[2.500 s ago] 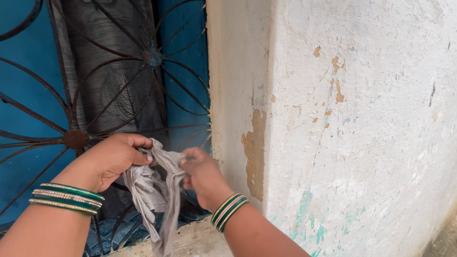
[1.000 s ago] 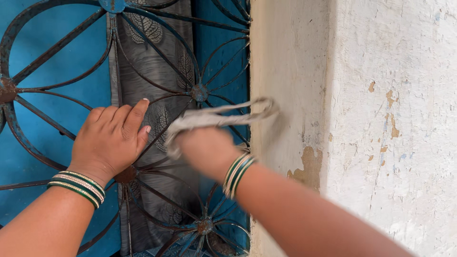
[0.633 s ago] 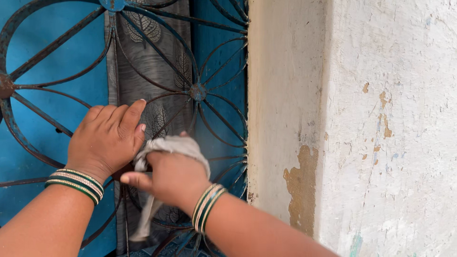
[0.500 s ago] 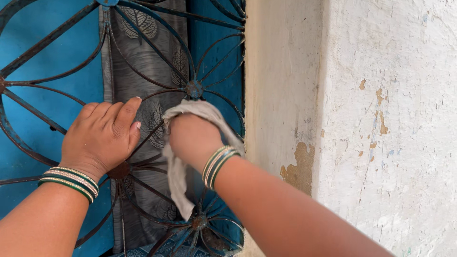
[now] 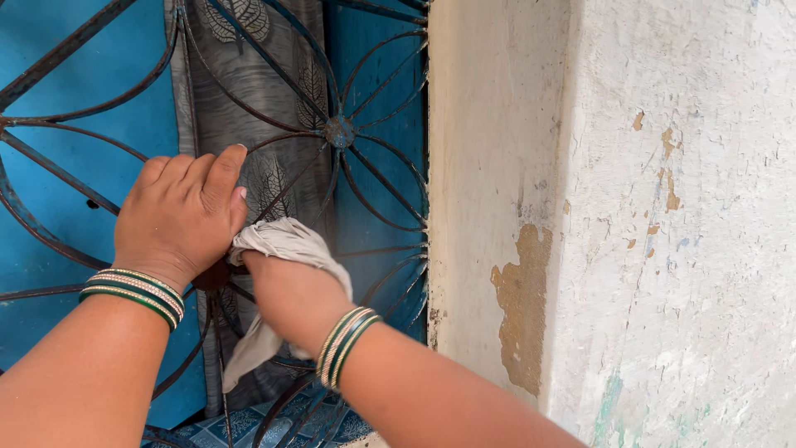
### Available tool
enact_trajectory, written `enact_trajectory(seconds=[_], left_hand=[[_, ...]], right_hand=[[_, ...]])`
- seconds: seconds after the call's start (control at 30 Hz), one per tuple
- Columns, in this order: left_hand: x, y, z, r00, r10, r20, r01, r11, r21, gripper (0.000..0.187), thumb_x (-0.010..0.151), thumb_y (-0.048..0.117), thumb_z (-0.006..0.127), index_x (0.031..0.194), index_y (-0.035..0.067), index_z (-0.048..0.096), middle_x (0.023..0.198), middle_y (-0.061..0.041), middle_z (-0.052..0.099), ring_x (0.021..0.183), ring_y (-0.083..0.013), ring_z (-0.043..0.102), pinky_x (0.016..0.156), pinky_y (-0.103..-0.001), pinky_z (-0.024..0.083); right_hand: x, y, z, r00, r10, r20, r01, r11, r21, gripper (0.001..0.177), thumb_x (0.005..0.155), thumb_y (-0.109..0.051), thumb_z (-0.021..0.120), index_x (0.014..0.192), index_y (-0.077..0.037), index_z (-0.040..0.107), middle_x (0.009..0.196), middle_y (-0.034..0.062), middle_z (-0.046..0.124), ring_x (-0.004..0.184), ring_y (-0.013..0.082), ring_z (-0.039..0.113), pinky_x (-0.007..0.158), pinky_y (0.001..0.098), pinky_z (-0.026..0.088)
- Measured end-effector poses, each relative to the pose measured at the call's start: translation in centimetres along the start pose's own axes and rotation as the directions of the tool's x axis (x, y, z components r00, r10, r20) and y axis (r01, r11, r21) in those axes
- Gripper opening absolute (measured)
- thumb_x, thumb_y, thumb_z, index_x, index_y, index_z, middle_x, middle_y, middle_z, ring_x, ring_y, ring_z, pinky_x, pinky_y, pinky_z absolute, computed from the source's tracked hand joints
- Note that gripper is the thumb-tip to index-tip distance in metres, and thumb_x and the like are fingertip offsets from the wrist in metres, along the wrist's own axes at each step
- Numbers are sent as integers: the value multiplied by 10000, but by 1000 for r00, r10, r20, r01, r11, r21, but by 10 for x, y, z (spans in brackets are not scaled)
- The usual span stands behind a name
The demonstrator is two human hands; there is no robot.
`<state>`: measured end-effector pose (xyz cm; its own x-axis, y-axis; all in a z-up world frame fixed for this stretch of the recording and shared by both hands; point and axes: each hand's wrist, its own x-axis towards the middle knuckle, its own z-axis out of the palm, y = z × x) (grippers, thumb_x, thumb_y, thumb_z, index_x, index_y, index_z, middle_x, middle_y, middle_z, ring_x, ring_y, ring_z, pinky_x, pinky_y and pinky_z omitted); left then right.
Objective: The person cleans a blue window with black metal grilles by hand using a cloth and a bucket of water.
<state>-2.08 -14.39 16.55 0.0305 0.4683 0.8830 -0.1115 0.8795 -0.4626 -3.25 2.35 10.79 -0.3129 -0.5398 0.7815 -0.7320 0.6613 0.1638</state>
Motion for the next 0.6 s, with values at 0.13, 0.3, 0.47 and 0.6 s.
enact_trajectory(seconds=[0.13,0.3,0.47,0.6], left_hand=[[2,-4,-3,1000,7,9,-7,999,-48,443,948,243,631,1360,86,593,1019,-34,708,972,-210,652,980,-369,482],[6,0,-3,1000,-8,15,9,1000,-30,436,951,234,628,1356,74,596,958,-28,698,948,-208,656,978,-373,489],[4,-1,-6,1000,-3,-12,2,999,-44,453,935,238,631,1354,74,588,1005,-56,699,989,-231,651,1001,-393,486],[10,-14,-13,990,14,143,12,983,-181,551,885,198,639,1423,108,557,1223,-91,623,1051,-280,634,997,-424,473]], right_hand=[[10,41,-36,846,-511,-151,499,859,-113,175,835,-116,628,985,-134,716,984,75,715,1036,259,691,984,399,529],[39,101,-85,849,-523,-74,397,724,-565,249,900,-127,606,1116,-97,726,1082,112,725,1058,261,660,945,367,502],[3,38,9,953,-260,-158,200,927,-319,282,905,-119,587,1166,-72,681,1124,149,699,1103,300,637,967,399,492],[-44,-46,60,962,-49,-269,49,999,-5,321,910,-111,569,1217,-48,636,1167,186,673,1149,339,614,990,431,481]])
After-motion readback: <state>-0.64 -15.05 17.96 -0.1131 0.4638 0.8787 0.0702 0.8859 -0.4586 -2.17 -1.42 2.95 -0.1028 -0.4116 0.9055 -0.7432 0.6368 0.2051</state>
